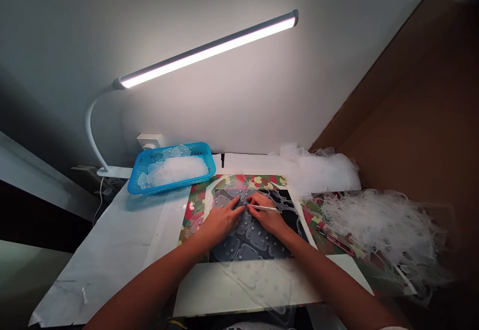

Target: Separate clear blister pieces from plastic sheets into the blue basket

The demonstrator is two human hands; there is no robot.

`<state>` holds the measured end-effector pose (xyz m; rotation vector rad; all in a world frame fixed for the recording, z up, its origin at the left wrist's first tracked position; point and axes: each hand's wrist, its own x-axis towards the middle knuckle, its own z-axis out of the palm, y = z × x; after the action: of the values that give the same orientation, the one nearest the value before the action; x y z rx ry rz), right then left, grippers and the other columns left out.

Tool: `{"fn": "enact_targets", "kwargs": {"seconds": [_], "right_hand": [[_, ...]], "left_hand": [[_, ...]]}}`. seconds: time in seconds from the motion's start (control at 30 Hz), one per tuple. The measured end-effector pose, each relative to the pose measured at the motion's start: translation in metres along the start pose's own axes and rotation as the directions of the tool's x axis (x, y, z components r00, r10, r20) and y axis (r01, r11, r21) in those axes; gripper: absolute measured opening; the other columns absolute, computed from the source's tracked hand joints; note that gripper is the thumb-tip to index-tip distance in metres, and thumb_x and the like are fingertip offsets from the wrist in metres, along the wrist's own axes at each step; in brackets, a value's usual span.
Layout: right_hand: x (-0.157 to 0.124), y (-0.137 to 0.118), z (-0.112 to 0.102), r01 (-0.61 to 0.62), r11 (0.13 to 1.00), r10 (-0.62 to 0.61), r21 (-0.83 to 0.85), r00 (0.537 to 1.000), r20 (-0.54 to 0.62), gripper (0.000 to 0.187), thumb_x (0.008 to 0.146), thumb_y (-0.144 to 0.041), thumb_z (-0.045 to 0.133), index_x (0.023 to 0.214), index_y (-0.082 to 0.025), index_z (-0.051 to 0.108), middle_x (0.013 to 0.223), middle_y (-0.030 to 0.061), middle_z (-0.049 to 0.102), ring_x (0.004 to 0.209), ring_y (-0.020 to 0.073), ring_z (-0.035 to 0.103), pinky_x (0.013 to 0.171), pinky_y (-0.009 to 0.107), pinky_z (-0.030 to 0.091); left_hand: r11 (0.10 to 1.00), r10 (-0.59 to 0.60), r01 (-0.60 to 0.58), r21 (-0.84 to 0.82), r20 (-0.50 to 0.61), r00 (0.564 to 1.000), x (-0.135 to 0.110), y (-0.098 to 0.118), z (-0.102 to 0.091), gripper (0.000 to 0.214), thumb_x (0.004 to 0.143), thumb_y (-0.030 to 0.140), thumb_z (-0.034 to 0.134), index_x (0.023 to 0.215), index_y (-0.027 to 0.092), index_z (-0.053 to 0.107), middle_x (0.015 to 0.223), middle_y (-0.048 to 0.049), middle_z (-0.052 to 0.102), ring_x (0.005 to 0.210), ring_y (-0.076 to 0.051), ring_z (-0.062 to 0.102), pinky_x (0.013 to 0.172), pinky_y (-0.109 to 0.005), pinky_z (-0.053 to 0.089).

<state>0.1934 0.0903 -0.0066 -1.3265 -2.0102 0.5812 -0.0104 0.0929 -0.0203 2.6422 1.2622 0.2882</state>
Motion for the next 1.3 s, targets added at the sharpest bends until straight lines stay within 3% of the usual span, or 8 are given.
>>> {"fn": "enact_targets", "kwargs": {"seconds": [0.27,0.37,0.53,0.63,0.8,0.93,1.1,1.3], "right_hand": [[0.0,-0.001,0.008,0.04,0.99,-0.04,-0.138,0.999,0.004,0.012,0.089,-0.021,0.049,0.083,-0.021,0.058,0.094,0.0085,0.069,0.091,0.0238,0.061,0.082,0.036,0.048],[-0.001,0.02,-0.016,-0.13,0.991,0.124,-0.024,0.977,-0.171,0.017,0.09,-0.029,0.048,0.079,-0.022,0.059,0.082,0.004,0.069,0.073,0.0193,0.061,0.067,0.03,0.046],[-0.014,0.055,-0.072,-0.328,0.914,0.405,0.238,0.699,-0.59,0.028,0.081,-0.043,0.059,0.063,-0.022,0.051,0.06,-0.0008,0.06,0.059,0.0169,0.053,0.058,0.027,0.041],[-0.024,0.032,-0.071,-0.242,0.917,0.371,0.316,0.81,-0.454,0.028,0.081,-0.043,0.06,0.064,-0.022,0.052,0.071,0.0017,0.068,0.068,0.019,0.059,0.064,0.028,0.044],[-0.034,-0.031,-0.037,-0.146,0.934,0.175,0.326,0.983,-0.062,0.018,0.086,-0.035,0.056,0.072,-0.023,0.056,0.102,0.0038,0.073,0.082,0.0214,0.066,0.073,0.032,0.047],[-0.022,-0.023,-0.035,-0.175,0.852,0.232,0.493,0.971,-0.057,0.024,0.083,-0.038,0.06,0.067,-0.023,0.051,0.104,0.0057,0.072,0.097,0.0247,0.065,0.085,0.036,0.046],[-0.002,0.005,-0.038,-0.29,0.751,0.314,0.593,0.947,0.064,0.028,0.076,-0.045,0.064,0.066,-0.022,0.05,0.093,0.0058,0.071,0.092,0.0232,0.061,0.083,0.034,0.043],[0.008,0.01,-0.021,-0.346,0.821,0.349,0.453,0.934,0.08,0.028,0.074,-0.045,0.059,0.063,-0.023,0.047,0.057,-0.0048,0.049,0.059,0.0147,0.045,0.058,0.026,0.033]], "left_hand": [[0.999,-0.016,0.016,-0.041,-0.007,1.0,-0.002,0.005,-0.003,0.039,0.092,0.021,0.038,0.122,0.025,0.062,0.151,-0.0158,0.04,0.066,-0.023,0.07,0.064,-0.038,0.051],[0.998,-0.031,0.031,-0.047,-0.002,1.0,-0.006,0.007,-0.006,0.038,0.091,0.02,0.039,0.12,0.024,0.063,0.149,-0.0143,0.043,0.064,-0.022,0.07,0.061,-0.036,0.051],[0.972,-0.061,0.068,-0.226,0.039,0.997,-0.001,0.002,-0.016,0.033,0.088,0.026,0.049,0.115,0.024,0.067,0.144,-0.0106,0.051,0.075,-0.023,0.07,0.068,-0.034,0.05],[0.896,-0.132,0.137,-0.422,0.041,0.99,0.017,-0.004,-0.029,0.036,0.091,0.042,0.046,0.1,0.02,0.073,0.121,-0.0113,0.068,0.085,-0.024,0.068,0.069,-0.03,0.049],[0.682,-0.158,0.268,-0.68,0.221,0.962,0.047,-0.005,-0.039,0.07,0.092,0.064,0.026,0.084,0.012,0.073,0.069,-0.0077,0.069,0.053,-0.016,0.055,0.047,-0.024,0.037],[0.652,-0.11,0.265,-0.711,0.256,0.96,0.047,0.001,-0.031,0.044,0.076,0.054,0.061,0.08,0.011,0.072,0.065,-0.0026,0.064,0.057,-0.014,0.053,0.051,-0.022,0.036],[0.688,-0.124,0.208,-0.695,0.17,0.978,0.038,0.003,-0.022,0.031,0.077,0.042,0.059,0.085,0.015,0.071,0.074,-0.0009,0.066,0.07,-0.016,0.055,0.06,-0.022,0.038],[0.711,-0.159,0.163,-0.684,0.069,0.985,0.034,0.001,-0.009,0.026,0.079,0.037,0.057,0.08,0.016,0.071,0.067,0.0022,0.062,0.069,-0.016,0.053,0.064,-0.021,0.037]]}}
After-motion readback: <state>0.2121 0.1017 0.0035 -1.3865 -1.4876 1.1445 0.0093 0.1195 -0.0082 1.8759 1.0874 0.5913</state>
